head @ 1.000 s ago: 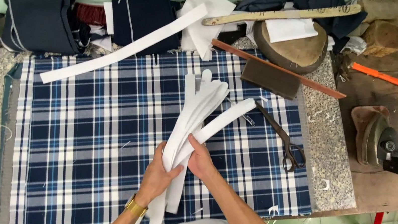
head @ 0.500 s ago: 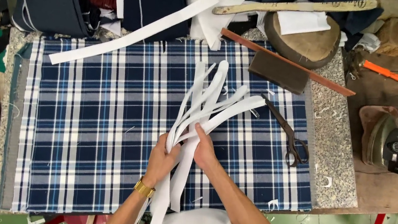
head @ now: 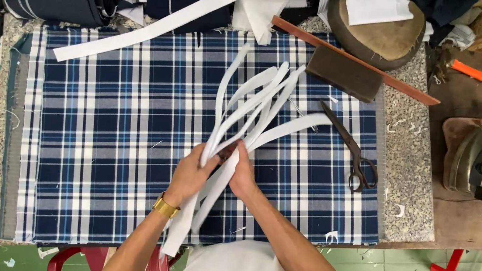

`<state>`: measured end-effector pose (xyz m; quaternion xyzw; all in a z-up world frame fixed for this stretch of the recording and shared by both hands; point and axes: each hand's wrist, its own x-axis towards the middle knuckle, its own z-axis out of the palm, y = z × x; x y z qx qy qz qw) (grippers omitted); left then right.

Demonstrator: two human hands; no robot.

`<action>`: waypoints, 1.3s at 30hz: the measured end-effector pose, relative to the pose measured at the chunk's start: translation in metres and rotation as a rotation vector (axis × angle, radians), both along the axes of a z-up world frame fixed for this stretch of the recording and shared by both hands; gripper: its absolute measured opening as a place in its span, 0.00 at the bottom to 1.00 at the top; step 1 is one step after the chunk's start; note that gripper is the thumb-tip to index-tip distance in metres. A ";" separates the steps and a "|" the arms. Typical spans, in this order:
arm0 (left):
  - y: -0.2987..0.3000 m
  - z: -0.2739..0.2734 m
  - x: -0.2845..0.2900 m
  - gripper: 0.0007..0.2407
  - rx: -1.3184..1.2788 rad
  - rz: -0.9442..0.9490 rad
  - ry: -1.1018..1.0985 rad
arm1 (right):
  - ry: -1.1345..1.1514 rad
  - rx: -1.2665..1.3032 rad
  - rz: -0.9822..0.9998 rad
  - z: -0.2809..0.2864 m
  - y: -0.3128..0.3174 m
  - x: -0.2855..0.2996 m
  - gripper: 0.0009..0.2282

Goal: Cutting, folding, and bundling white fabric strips on a plaid work surface, then pressing them with an iron.

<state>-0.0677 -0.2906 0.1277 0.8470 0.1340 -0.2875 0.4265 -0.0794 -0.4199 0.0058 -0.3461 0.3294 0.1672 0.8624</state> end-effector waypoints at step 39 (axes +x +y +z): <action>0.083 0.016 0.008 0.27 0.561 -0.867 -0.500 | -0.549 0.086 -0.260 0.062 -0.114 0.041 0.11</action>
